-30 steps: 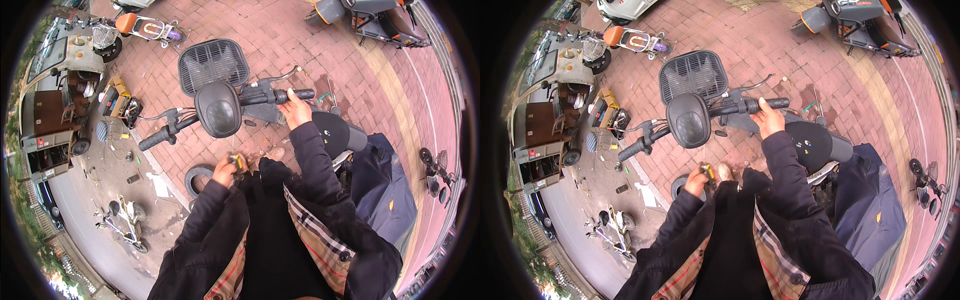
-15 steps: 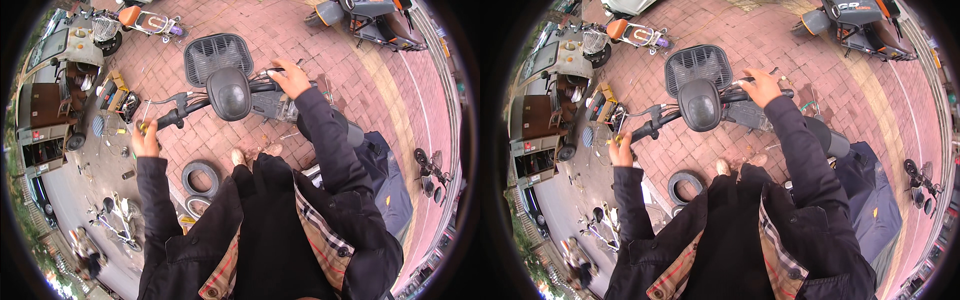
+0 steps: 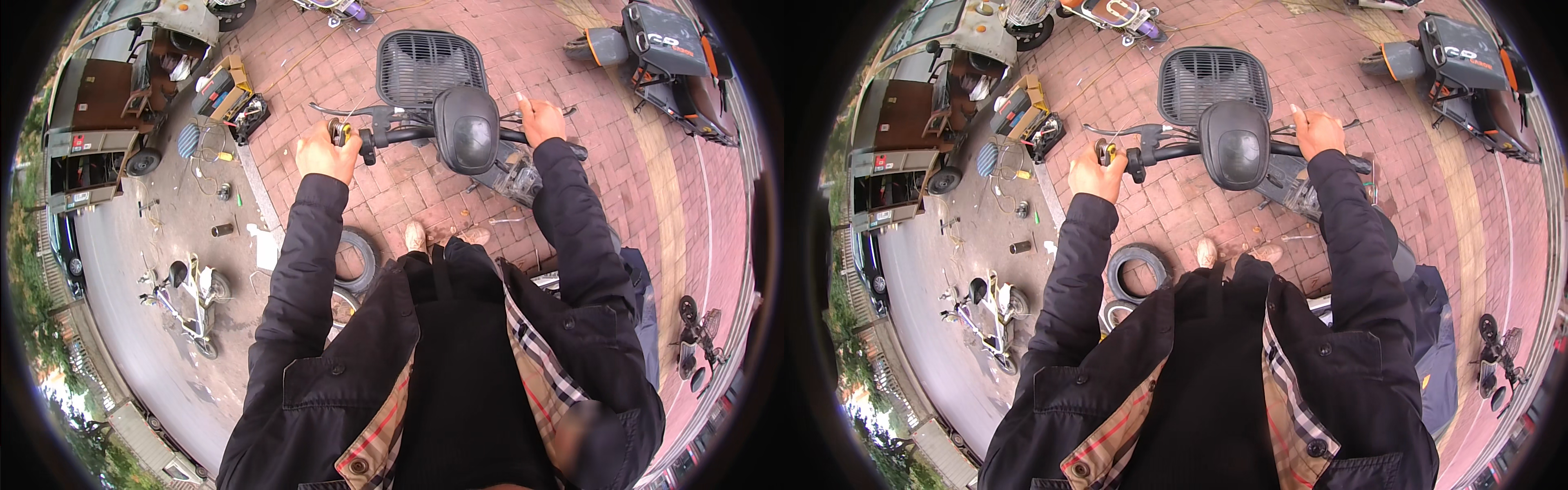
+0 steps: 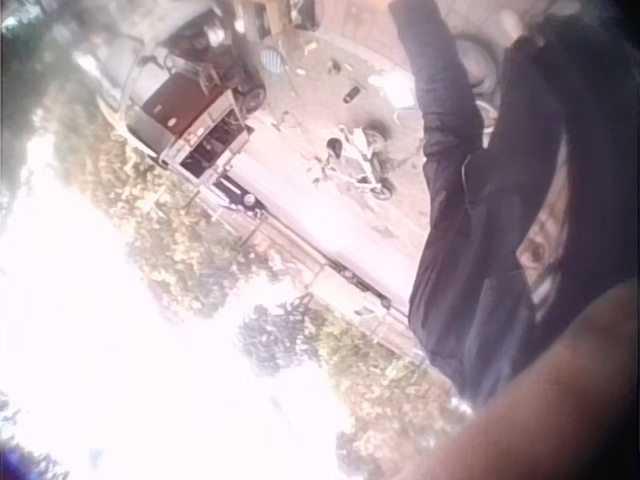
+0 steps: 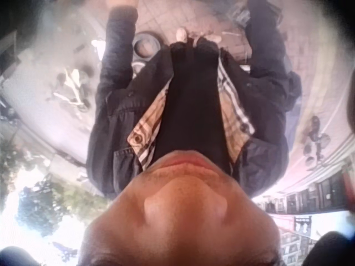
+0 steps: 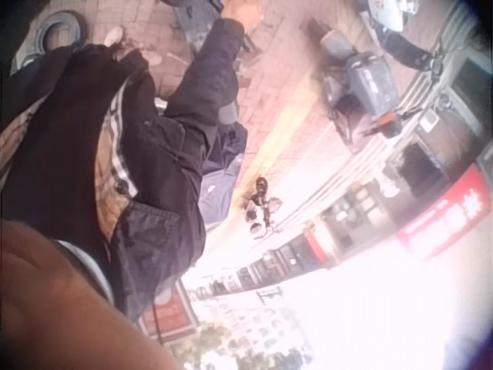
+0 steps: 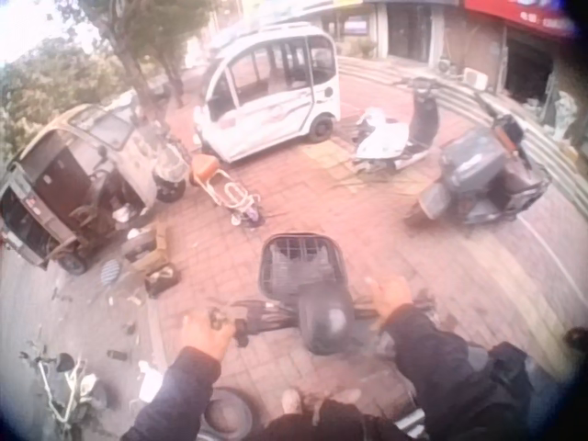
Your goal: The person uses a multi-tool and a screwdriver to adjust the handlebar and brake components of a parked electric scooter. They repeatedly tighten and loosen fasteners on the left and right handlebar areas while occasionally retrieving tools from a nearby cabinet.
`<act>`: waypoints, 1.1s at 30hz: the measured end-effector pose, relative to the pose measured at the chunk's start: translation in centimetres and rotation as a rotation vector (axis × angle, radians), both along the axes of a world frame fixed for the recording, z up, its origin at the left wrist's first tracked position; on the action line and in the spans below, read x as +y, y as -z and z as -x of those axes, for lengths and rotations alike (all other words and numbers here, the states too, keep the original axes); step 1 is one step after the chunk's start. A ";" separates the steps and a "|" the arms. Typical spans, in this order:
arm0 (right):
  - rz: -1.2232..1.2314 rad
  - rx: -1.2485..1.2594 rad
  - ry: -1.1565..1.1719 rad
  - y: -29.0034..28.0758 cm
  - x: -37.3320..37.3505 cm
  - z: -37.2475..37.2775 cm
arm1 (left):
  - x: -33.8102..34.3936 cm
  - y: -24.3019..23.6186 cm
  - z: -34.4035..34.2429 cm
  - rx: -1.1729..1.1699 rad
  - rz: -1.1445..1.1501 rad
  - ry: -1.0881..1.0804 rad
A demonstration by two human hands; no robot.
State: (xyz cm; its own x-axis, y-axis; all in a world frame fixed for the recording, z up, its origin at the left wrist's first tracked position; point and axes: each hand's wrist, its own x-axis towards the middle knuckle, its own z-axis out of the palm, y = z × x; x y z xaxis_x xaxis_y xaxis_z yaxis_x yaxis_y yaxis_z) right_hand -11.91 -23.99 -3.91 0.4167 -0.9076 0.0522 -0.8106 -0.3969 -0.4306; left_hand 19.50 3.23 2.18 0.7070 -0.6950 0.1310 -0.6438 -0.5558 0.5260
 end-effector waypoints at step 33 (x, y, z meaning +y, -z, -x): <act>-0.074 -0.058 0.054 -0.4 0.5 0.1 | -2.2 -2.4 -0.7 0.138 -0.324 0.026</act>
State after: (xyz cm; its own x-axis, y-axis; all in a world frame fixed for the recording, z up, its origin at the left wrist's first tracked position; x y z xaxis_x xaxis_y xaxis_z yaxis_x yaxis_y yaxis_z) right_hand -12.04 -23.51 -3.54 0.3651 -0.9309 0.0073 -0.8028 -0.3188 -0.5038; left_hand 20.23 1.07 4.53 0.6844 -0.7026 -0.1949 -0.5948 -0.6925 0.4082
